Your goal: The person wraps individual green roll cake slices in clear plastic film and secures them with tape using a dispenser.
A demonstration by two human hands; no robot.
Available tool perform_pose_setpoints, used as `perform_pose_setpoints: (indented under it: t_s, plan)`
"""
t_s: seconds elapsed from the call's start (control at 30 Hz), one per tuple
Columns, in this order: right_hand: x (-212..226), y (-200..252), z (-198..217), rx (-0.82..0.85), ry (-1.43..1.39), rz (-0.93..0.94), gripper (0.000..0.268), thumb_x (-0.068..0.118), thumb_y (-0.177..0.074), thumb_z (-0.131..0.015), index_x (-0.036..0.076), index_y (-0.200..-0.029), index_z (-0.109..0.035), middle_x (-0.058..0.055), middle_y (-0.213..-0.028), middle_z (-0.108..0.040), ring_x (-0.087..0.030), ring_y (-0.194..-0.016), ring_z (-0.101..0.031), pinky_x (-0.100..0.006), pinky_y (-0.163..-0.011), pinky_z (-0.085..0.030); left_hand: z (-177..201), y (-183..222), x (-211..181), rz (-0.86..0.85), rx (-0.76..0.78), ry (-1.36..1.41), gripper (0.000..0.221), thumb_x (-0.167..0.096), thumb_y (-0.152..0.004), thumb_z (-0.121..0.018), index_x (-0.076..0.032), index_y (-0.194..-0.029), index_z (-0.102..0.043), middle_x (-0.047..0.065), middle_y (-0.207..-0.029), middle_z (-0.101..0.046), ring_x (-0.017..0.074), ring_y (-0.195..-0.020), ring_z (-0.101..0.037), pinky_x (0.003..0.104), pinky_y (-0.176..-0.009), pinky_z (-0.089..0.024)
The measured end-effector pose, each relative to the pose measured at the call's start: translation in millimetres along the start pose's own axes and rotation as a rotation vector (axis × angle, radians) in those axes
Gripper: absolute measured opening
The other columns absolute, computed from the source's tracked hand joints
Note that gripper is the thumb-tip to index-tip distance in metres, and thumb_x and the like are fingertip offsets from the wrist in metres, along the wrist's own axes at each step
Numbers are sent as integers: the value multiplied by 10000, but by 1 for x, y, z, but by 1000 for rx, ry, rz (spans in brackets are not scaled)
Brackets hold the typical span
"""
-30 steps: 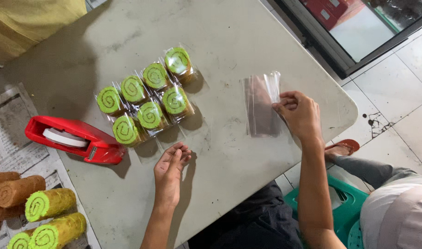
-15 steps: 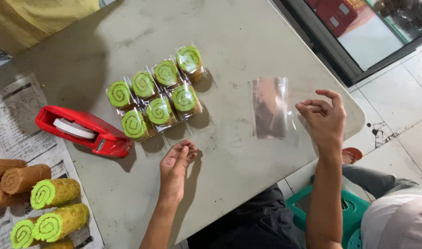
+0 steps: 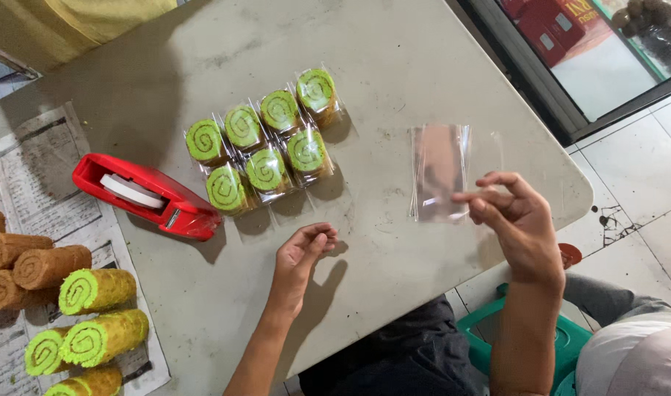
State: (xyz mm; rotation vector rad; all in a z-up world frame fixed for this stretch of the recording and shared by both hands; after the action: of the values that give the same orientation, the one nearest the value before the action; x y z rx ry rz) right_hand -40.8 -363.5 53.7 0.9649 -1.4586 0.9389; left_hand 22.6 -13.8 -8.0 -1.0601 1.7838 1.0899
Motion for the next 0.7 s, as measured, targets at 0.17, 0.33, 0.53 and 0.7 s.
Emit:
perform_pose_setpoints:
  t_s: [0.17,0.33,0.53,0.7]
  plan:
    - [-28,-32,1,63,2,-105,376,52,-1110,-627,-31,-1469,-551,-228,-1198,-779,-148,-891,-722,-246,-816,-604,-9,6,-6,31,52,-62,401,-227,-1061,-715,54,-1346,-690,172,-1194,-783,199,-1153,-729,352,-1066,-579]
    - [-22,-22,-18,76,-16,-173,371,42,-1090,-618,-38,-1450,-580,-182,-1194,-782,-122,-914,-736,-236,-858,-607,-13,4,-2,24,88,-76,415,-226,-1062,-717,54,-1366,-685,183,-1217,-784,206,-1164,-730,351,-1069,-575]
    - [-30,-15,-39,235,-22,-160,384,49,-1069,-631,-59,-1436,-591,-238,-1137,-803,-184,-872,-745,-288,-765,-610,-27,-2,0,-2,215,-76,602,-305,-1036,-766,39,-1499,-595,217,-1387,-697,258,-1286,-675,425,-1147,-518]
    - [-2,2,-90,432,-58,-152,360,75,-1068,-636,-56,-1402,-619,-218,-1108,-826,-179,-866,-724,-301,-753,-617,-54,-11,-11,-118,270,51,672,-258,-1046,-767,37,-1595,-516,228,-1553,-598,298,-1388,-614,482,-1206,-480]
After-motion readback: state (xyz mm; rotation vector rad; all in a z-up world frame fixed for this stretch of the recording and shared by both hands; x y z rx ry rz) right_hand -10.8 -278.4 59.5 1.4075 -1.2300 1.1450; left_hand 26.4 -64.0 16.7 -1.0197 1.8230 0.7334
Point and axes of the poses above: each hand's wrist, its own y-axis away from the middle knuckle, its own z-axis out of the back of the hand, x = y × z, the point moved 3 cm from there along -y, towards the middle knuckle
